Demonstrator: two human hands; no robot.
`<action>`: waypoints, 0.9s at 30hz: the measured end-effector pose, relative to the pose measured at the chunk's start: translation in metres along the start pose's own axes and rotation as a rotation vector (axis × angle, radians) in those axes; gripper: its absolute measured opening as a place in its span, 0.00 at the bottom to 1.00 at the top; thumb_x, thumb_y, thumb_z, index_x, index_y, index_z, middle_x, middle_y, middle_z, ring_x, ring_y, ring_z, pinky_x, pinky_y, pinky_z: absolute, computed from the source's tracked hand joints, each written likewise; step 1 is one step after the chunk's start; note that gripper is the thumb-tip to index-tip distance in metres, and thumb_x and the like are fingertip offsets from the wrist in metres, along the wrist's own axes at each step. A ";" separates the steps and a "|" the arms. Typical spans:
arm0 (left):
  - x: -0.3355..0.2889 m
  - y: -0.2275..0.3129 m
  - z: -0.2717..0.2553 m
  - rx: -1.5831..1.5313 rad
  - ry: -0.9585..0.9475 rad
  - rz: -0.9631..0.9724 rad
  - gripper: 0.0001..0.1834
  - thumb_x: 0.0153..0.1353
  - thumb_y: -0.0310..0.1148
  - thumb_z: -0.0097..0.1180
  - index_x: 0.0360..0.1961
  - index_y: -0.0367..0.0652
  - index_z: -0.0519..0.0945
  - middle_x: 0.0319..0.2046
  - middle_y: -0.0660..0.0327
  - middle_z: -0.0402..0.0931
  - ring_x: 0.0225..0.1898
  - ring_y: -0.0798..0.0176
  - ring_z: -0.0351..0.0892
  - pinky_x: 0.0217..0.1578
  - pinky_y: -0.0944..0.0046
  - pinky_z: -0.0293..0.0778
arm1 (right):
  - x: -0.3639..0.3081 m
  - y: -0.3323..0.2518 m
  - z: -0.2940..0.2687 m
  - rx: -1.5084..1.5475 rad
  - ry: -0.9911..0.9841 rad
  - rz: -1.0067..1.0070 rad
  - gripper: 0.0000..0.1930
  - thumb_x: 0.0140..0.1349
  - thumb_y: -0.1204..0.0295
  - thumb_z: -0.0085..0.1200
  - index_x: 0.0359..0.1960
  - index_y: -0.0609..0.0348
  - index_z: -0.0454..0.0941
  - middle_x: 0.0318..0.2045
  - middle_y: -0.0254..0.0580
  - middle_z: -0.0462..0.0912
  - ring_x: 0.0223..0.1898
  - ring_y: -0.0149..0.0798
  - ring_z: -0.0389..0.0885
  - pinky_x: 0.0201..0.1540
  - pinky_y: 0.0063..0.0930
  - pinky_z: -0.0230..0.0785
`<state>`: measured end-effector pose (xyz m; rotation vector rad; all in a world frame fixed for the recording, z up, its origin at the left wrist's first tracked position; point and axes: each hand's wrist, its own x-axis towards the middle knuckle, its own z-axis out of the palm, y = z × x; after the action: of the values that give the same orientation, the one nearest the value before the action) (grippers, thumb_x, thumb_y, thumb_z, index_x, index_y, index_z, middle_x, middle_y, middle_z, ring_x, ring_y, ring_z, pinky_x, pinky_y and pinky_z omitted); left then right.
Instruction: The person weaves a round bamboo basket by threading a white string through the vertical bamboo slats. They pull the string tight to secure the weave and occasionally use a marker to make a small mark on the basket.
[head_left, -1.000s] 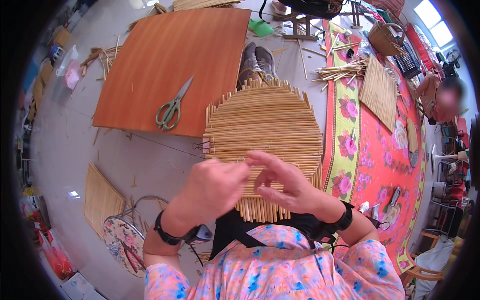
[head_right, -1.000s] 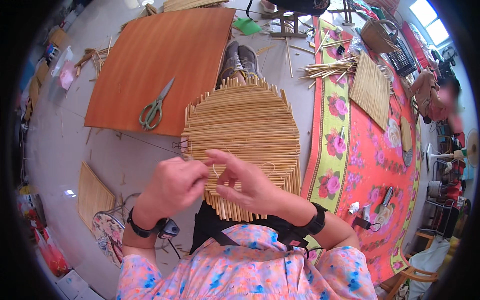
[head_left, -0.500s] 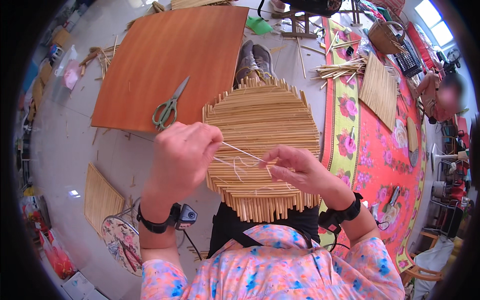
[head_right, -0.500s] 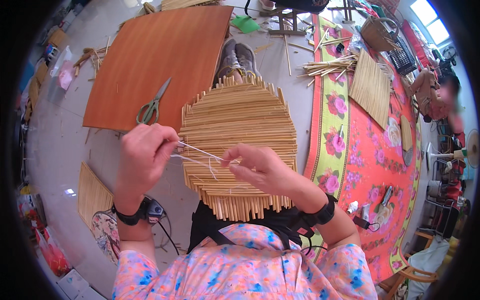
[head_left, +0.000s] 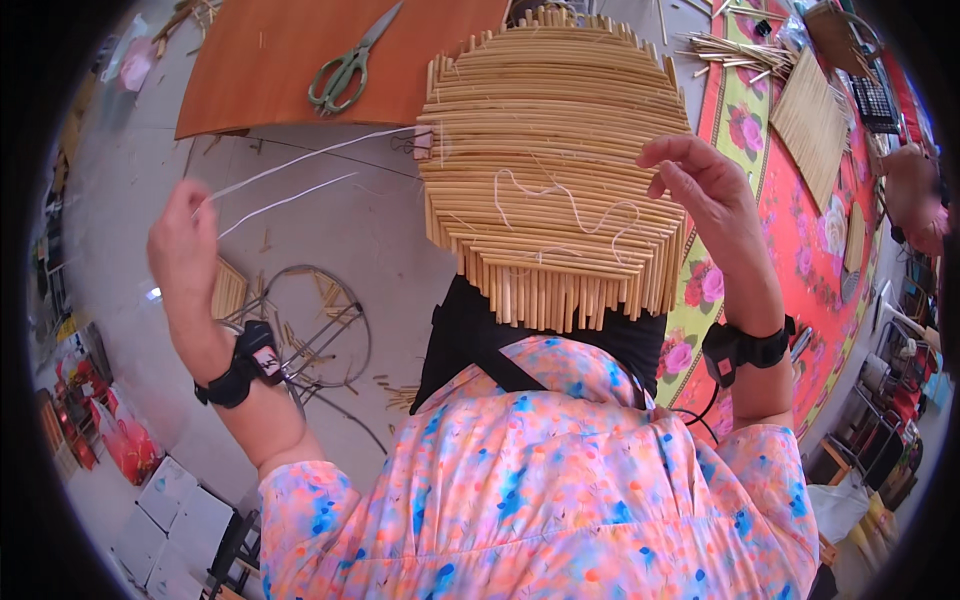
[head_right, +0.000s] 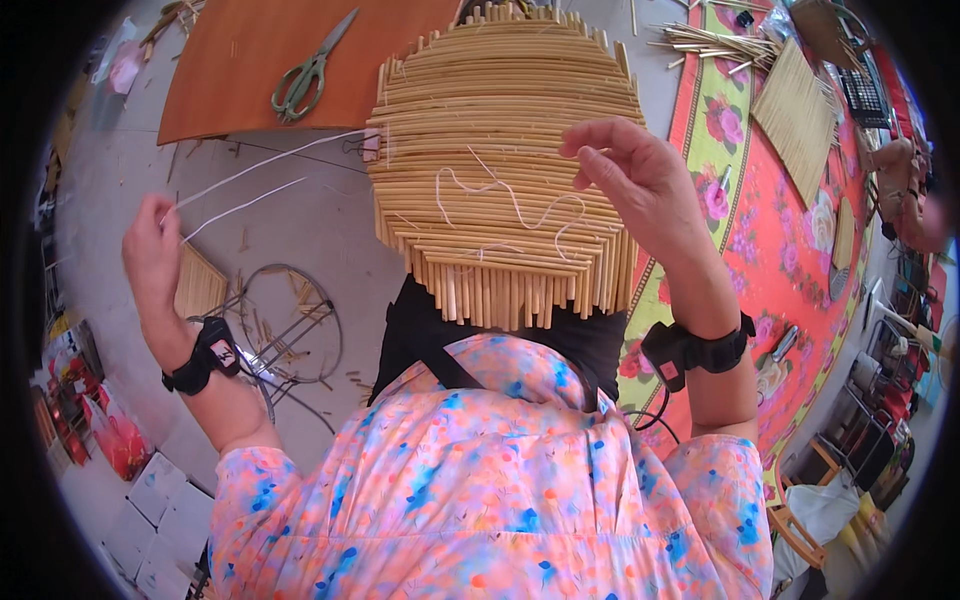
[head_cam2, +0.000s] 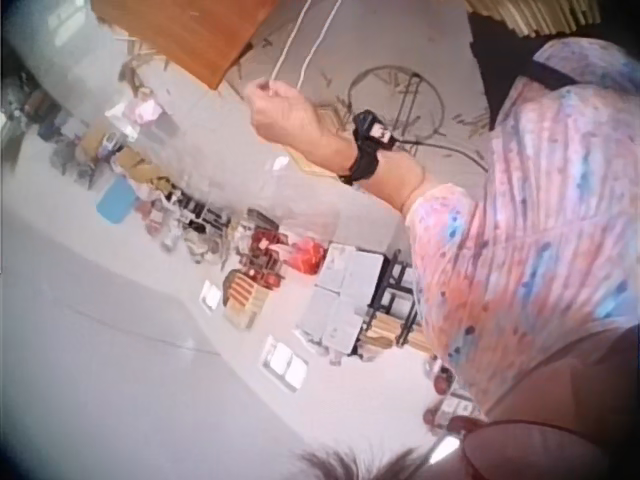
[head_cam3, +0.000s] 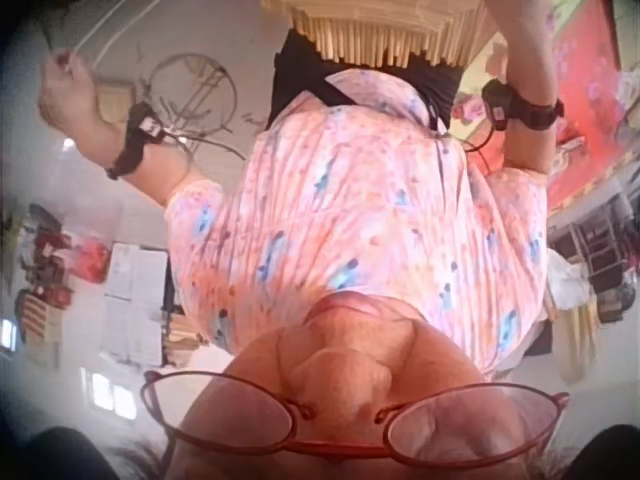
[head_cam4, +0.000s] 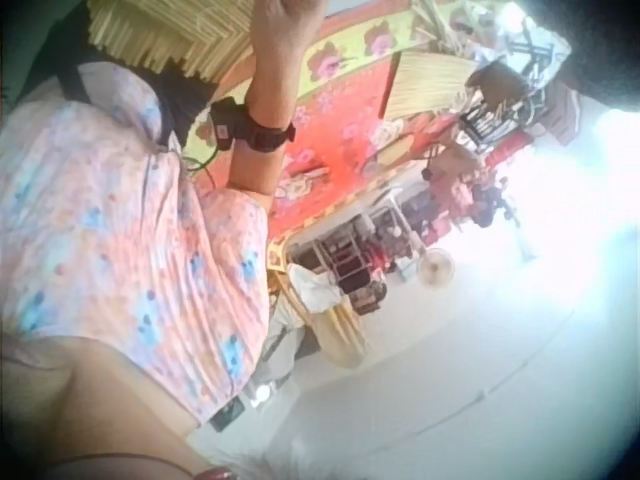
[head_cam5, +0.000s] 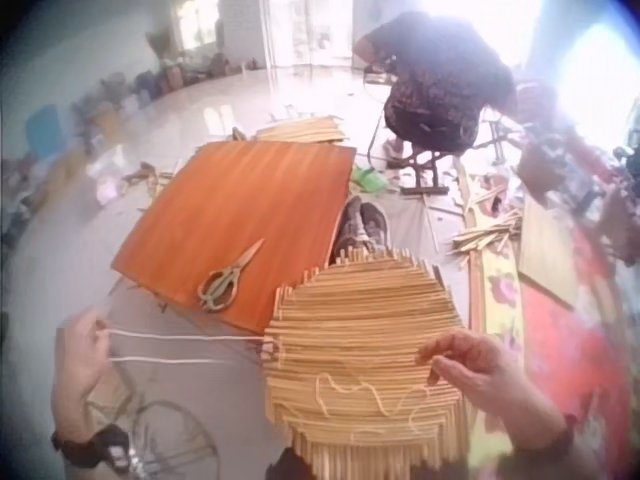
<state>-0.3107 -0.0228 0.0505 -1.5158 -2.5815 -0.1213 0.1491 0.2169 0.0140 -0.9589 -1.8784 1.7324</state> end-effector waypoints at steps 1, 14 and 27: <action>-0.010 -0.036 0.016 0.199 -0.040 -0.166 0.09 0.65 0.35 0.53 0.41 0.43 0.79 0.35 0.51 0.83 0.36 0.42 0.82 0.36 0.49 0.76 | -0.002 0.003 -0.004 -0.047 0.020 0.020 0.11 0.72 0.73 0.52 0.50 0.65 0.78 0.42 0.33 0.83 0.36 0.24 0.78 0.42 0.18 0.72; -0.042 0.043 -0.012 -1.505 0.071 -0.447 0.13 0.64 0.21 0.54 0.49 0.38 0.78 0.25 0.70 0.70 0.23 0.76 0.66 0.25 0.73 0.66 | -0.024 -0.037 0.041 0.127 -0.141 0.044 0.10 0.70 0.75 0.54 0.50 0.65 0.78 0.40 0.32 0.83 0.32 0.20 0.77 0.37 0.16 0.73; -0.030 0.216 0.001 -2.331 -0.472 -0.309 0.12 0.71 0.27 0.53 0.54 0.39 0.75 0.37 0.55 0.84 0.36 0.63 0.86 0.36 0.69 0.83 | 0.005 -0.031 0.120 0.659 -0.371 0.160 0.21 0.71 0.75 0.52 0.65 0.62 0.67 0.57 0.38 0.73 0.40 0.27 0.79 0.47 0.24 0.75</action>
<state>-0.1081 0.0565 0.0441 -0.8391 -1.9140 -3.8852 0.0553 0.1374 0.0266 -0.5611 -1.2624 2.5284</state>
